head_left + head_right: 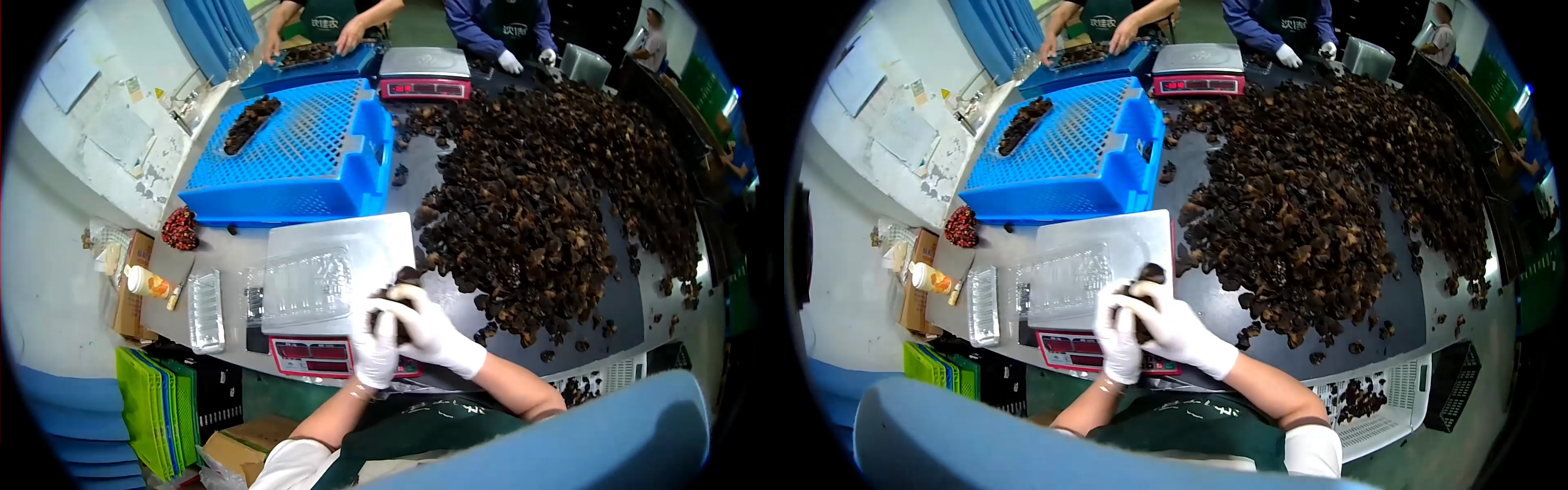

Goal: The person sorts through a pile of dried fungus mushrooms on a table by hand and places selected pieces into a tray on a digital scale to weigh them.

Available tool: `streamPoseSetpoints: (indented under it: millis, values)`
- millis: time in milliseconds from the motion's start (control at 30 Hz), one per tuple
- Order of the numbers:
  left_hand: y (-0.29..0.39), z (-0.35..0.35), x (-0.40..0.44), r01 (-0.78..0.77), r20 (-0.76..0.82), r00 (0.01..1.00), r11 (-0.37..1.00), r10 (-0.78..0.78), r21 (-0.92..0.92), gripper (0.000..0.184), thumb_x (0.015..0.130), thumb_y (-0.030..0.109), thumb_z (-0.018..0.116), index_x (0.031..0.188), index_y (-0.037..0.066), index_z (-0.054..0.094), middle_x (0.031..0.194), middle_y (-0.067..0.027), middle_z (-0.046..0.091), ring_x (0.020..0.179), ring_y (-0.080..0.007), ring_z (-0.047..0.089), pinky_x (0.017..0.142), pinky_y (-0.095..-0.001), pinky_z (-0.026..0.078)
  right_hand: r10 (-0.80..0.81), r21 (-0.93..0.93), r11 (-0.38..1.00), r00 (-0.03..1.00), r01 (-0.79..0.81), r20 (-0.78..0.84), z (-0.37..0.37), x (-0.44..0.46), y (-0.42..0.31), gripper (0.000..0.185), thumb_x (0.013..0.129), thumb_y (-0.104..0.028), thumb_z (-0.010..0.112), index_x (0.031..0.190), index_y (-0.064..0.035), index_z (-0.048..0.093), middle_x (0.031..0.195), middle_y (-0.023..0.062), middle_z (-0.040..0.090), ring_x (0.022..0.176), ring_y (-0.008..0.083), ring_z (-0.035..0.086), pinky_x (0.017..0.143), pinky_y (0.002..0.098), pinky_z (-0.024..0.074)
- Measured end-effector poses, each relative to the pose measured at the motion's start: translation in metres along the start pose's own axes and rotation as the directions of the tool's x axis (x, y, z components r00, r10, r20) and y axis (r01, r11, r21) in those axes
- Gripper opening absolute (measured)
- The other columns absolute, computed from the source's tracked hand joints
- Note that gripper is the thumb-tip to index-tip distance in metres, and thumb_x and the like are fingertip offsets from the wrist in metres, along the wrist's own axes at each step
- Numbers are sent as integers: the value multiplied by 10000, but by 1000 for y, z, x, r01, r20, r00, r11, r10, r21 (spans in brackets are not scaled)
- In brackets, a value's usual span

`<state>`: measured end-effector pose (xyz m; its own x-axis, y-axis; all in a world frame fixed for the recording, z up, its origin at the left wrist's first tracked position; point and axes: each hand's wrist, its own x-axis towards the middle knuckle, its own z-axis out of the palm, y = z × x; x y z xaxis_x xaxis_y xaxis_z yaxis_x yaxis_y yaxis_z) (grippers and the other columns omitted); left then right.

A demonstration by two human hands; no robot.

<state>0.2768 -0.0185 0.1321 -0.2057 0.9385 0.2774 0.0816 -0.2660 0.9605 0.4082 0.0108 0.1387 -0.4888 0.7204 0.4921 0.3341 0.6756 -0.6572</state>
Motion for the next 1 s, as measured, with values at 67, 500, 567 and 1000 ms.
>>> streamPoseSetpoints:
  millis: [67,500,567,1000]
  values:
    - [6,-35,31,-93,-99,989,987,106,128,256,928,43,512,1172,-29,545,1185,-123,560,1093,-216,545,995,-346,424,-80,-20,997,996,80,-31,33,42,-3,741,613,-128,823,1298,-103,542,1216,148,512,1117,343,550,924,418,475]
    - [-43,-198,117,-381,356,921,558,158,737,238,896,164,592,1097,48,648,1135,-158,621,1051,-345,591,940,-413,459,-25,-187,980,975,68,222,98,121,25,570,770,-379,739,1218,-63,580,1137,114,607,1054,337,560,929,439,470]
    - [-42,-207,117,-418,364,907,546,211,726,269,892,195,589,1118,62,652,1182,-164,606,1088,-359,565,971,-437,429,-57,-124,989,979,82,195,84,112,32,550,777,-389,738,1198,-66,592,1147,121,614,1087,340,545,954,439,452]
    - [-28,-134,90,-602,555,798,317,234,732,505,828,208,664,1298,58,555,1285,-155,575,1224,-399,475,1086,-492,305,18,-370,928,992,28,122,55,70,31,725,721,-414,745,1236,44,520,1238,232,554,1169,379,522,1016,476,389]
